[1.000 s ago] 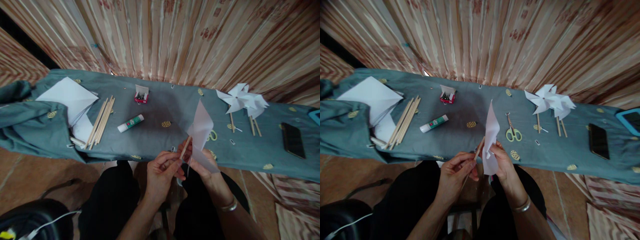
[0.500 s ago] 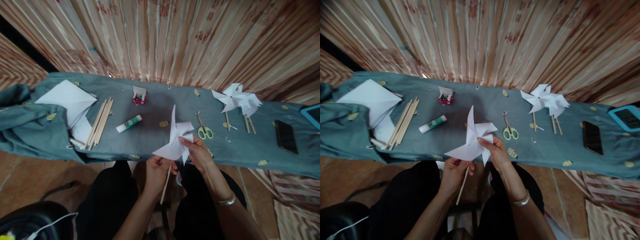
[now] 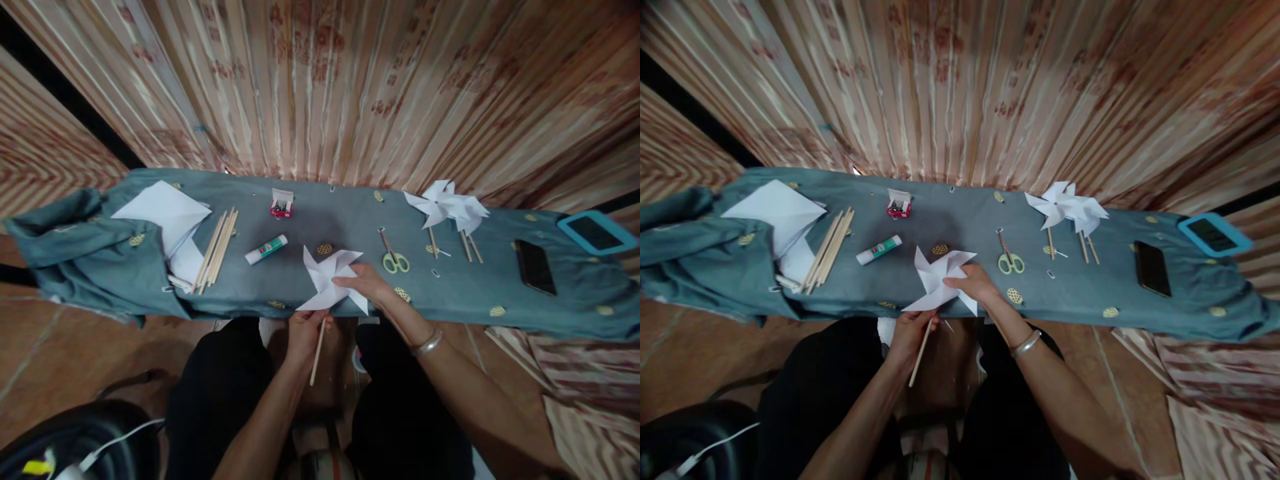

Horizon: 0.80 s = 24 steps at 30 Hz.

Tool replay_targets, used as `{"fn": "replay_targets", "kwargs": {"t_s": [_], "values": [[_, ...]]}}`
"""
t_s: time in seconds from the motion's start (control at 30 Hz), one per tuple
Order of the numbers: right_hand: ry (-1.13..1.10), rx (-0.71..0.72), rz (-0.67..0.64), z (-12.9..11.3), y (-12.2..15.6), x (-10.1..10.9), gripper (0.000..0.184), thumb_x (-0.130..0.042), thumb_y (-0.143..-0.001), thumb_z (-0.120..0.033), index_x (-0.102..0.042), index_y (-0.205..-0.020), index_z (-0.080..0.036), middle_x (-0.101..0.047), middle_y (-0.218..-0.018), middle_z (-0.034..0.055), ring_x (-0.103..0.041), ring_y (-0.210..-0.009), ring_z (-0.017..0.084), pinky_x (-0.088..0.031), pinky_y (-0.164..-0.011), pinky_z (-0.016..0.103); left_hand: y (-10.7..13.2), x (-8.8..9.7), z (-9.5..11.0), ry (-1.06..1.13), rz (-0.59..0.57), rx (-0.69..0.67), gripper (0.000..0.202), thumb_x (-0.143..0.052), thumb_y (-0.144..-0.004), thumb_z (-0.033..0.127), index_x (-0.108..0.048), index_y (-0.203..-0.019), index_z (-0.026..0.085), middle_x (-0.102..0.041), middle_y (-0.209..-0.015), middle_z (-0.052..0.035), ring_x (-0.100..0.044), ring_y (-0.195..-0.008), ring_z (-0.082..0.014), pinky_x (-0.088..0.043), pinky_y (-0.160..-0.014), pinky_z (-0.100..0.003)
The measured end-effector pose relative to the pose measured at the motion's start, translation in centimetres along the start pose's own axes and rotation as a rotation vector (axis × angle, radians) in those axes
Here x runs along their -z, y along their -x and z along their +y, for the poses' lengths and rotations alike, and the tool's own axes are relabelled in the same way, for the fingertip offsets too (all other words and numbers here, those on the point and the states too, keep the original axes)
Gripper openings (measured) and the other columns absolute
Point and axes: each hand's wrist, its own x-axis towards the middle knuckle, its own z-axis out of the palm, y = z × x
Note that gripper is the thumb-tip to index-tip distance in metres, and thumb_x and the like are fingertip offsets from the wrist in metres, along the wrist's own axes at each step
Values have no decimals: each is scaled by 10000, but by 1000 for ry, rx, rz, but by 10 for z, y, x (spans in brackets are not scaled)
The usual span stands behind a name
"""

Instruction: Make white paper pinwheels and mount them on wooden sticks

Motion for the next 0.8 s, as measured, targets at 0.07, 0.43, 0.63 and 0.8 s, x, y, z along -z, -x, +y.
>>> {"fn": "replay_targets", "kwargs": {"t_s": [0.07, 0.43, 0.63, 0.8], "values": [[222, 27, -21, -4, -3, 2, 288, -707, -653, -372, -736, -828, -144, -723, -759, 31, -641, -688, 179, -476, -617, 258, -1, 2, -2, 7, 5, 3, 170, -759, -427, 168, -673, -561, 108, -604, -433, -2, -487, -382, -66, -371, -416, -172], [734, 30, -60, -33, -10, 13, 214, -745, -624, -371, -659, -572, -182, -580, -561, -13, -573, -635, 161, -362, -558, 236, 0, 1, -18, 120, 21, 92, 201, -741, -528, 2, -676, -692, 99, -648, -530, -17, -585, -465, -94, -502, -515, -195], [796, 18, -136, -37, -13, 15, 251, -725, -637, -415, -640, -570, -189, -549, -546, -27, -525, -566, 133, -329, -510, 233, 4, -2, -22, 163, -9, 146, 140, -733, -587, 4, -637, -645, 87, -669, -603, -46, -647, -547, -137, -575, -641, -280], [825, 31, -158, -37, -16, 16, 251, -729, -631, -399, -620, -559, -184, -566, -578, -21, -523, -580, 134, -323, -513, 240, 5, -3, -23, 153, -41, 160, 134, -750, -589, 22, -647, -657, 73, -667, -589, -53, -656, -546, -157, -578, -624, -298]]}}
